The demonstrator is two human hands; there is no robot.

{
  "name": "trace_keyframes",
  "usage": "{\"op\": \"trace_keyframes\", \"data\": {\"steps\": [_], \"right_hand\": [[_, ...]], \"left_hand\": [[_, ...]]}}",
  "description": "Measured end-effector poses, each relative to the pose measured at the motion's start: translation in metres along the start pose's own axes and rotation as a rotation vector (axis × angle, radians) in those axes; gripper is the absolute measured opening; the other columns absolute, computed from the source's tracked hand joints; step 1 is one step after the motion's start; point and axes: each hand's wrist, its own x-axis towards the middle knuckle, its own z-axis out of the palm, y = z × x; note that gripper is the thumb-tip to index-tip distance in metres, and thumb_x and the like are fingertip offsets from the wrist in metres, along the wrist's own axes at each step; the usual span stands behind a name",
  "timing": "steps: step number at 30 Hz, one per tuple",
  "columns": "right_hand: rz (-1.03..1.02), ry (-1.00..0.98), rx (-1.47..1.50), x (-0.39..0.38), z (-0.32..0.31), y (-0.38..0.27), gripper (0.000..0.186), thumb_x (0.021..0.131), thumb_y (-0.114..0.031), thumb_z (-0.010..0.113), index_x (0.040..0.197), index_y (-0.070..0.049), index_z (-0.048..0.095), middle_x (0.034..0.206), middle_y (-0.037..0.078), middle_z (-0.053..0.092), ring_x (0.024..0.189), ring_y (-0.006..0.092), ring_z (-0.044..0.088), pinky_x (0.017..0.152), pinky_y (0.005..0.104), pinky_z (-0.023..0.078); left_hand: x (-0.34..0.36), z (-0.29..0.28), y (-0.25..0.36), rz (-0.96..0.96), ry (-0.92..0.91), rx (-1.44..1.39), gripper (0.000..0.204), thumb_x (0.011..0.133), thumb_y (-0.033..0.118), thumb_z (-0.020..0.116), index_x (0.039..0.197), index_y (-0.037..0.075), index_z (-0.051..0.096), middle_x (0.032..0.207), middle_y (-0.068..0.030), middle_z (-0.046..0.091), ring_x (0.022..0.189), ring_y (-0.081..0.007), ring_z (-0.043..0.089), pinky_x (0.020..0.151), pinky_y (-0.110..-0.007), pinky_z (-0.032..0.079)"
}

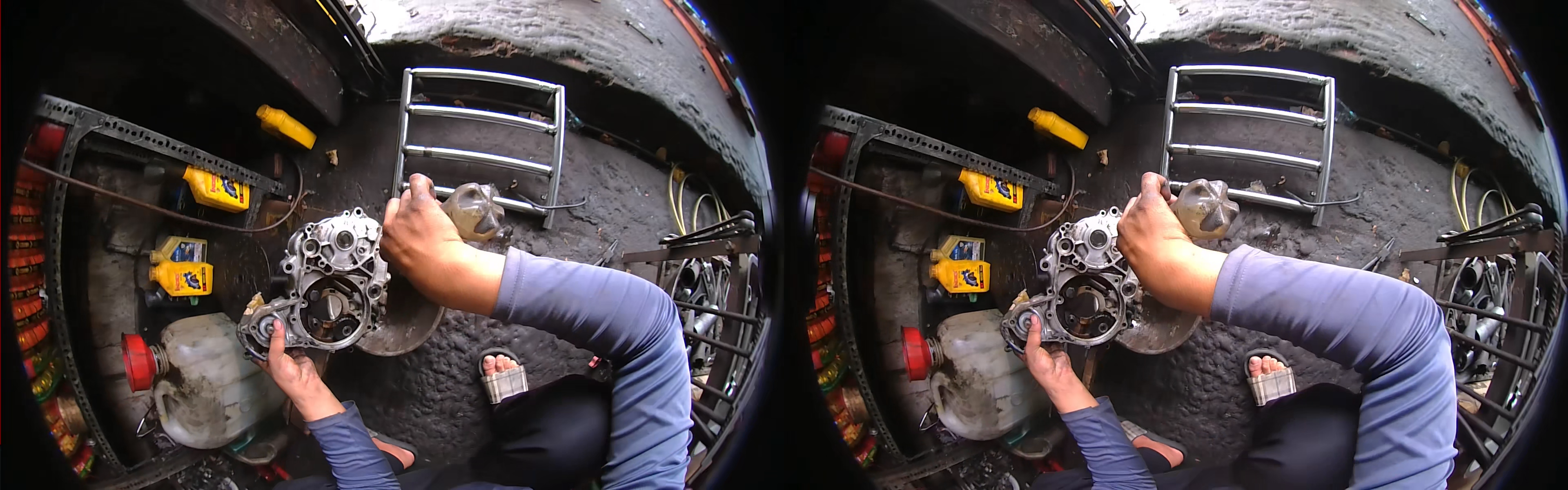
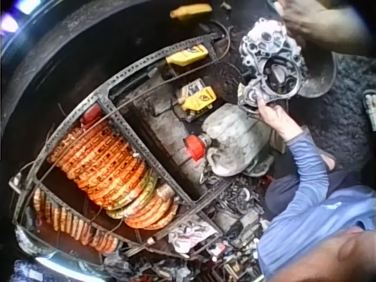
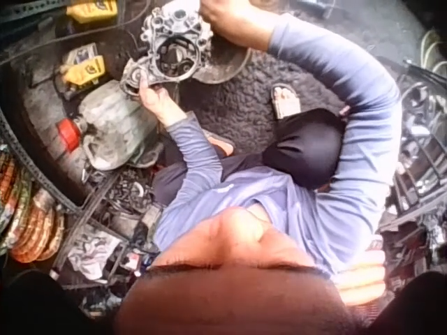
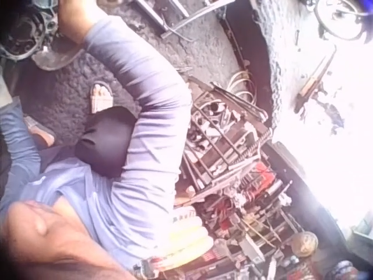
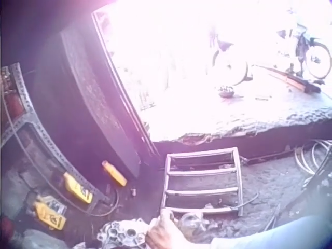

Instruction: The recorder is cleaning and inspecting internal components of a disassembled motorcycle engine block using a brush, pliers, and a cleaning solution.

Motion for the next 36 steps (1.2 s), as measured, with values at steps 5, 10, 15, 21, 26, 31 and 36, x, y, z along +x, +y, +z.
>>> {"op": "trace_keyframes", "data": {"steps": [5, 10, 15, 21, 26, 31, 36], "right_hand": [[-0.013, -0.006, 0.026, -0.003, -0.001, -0.006, 0.017, 0.086, -0.022, 0.066, 0.091, -0.013, 0.079, 0.09, 0.007, 0.066, 0.089, 0.0241, 0.065, 0.092, 0.0485, 0.037], [-0.008, 0.005, -0.002, -0.012, 0.01, -0.023, 0.018, 0.086, -0.023, 0.066, 0.091, -0.013, 0.079, 0.092, 0.007, 0.067, 0.091, 0.0251, 0.066, 0.093, 0.0495, 0.037], [-0.129, -0.038, 0.094, -0.021, 0.0, -0.045, 0.018, 0.087, -0.023, 0.064, 0.091, -0.015, 0.079, 0.09, 0.008, 0.065, 0.089, 0.0252, 0.065, 0.092, 0.0493, 0.038], [-0.068, 0.0, 0.134, -0.034, 0.0, -0.053, 0.019, 0.088, -0.022, 0.063, 0.091, -0.014, 0.079, 0.09, 0.008, 0.064, 0.09, 0.0258, 0.064, 0.095, 0.0505, 0.038], [-0.027, 0.075, 0.106, -0.044, 0.006, -0.039, 0.02, 0.087, -0.025, 0.063, 0.091, -0.013, 0.079, 0.092, 0.009, 0.066, 0.088, 0.0257, 0.065, 0.097, 0.0512, 0.037], [-0.004, 0.085, 0.159, -0.046, 0.013, -0.051, 0.021, 0.09, -0.024, 0.061, 0.092, -0.014, 0.079, 0.089, 0.008, 0.065, 0.088, 0.0262, 0.065, 0.096, 0.0528, 0.036], [-0.069, 0.038, 0.142, -0.055, 0.005, -0.053, 0.022, 0.091, -0.023, 0.061, 0.098, -0.013, 0.08, 0.094, 0.008, 0.068, 0.089, 0.0253, 0.065, 0.093, 0.0507, 0.037]], "left_hand": [[-0.008, 0.012, 0.003, 0.091, 0.02, 0.002, 0.073, 0.075, -0.006, 0.08, 0.14, 0.003, 0.047, 0.132, -0.0137, 0.06, 0.113, -0.0271, 0.063, 0.1, -0.044, 0.055], [-0.021, 0.023, 0.011, 0.25, -0.004, 0.028, 0.076, 0.074, -0.009, 0.079, 0.141, 0.004, 0.045, 0.134, -0.0142, 0.058, 0.117, -0.0262, 0.061, 0.102, -0.042, 0.054], [-0.025, 0.023, 0.016, 0.392, -0.035, 0.045, 0.067, 0.074, -0.013, 0.078, 0.133, 0.0, 0.05, 0.132, -0.0152, 0.059, 0.117, -0.0252, 0.061, 0.101, -0.042, 0.053], [-0.027, 0.021, 0.024, 0.517, -0.041, 0.091, 0.068, 0.073, -0.012, 0.08, 0.133, 0.001, 0.051, 0.132, -0.0132, 0.06, 0.114, -0.0231, 0.061, 0.099, -0.037, 0.053], [-0.028, 0.025, 0.021, 0.546, -0.044, 0.121, 0.069, 0.072, -0.01, 0.081, 0.133, 0.001, 0.052, 0.13, -0.0126, 0.061, 0.11, -0.0211, 0.063, 0.096, -0.035, 0.054], [-0.035, 0.029, 0.025, 0.464, -0.074, 0.086, 0.075, 0.075, -0.002, 0.082, 0.139, -0.008, 0.044, 0.128, -0.0167, 0.061, 0.109, -0.0222, 0.065, 0.093, -0.035, 0.057], [-0.031, 0.027, 0.022, 0.368, 0.116, 0.098, 0.087, 0.076, 0.004, 0.085, 0.143, -0.015, 0.033, 0.131, -0.0203, 0.06, 0.11, -0.0237, 0.065, 0.094, -0.037, 0.058]]}}
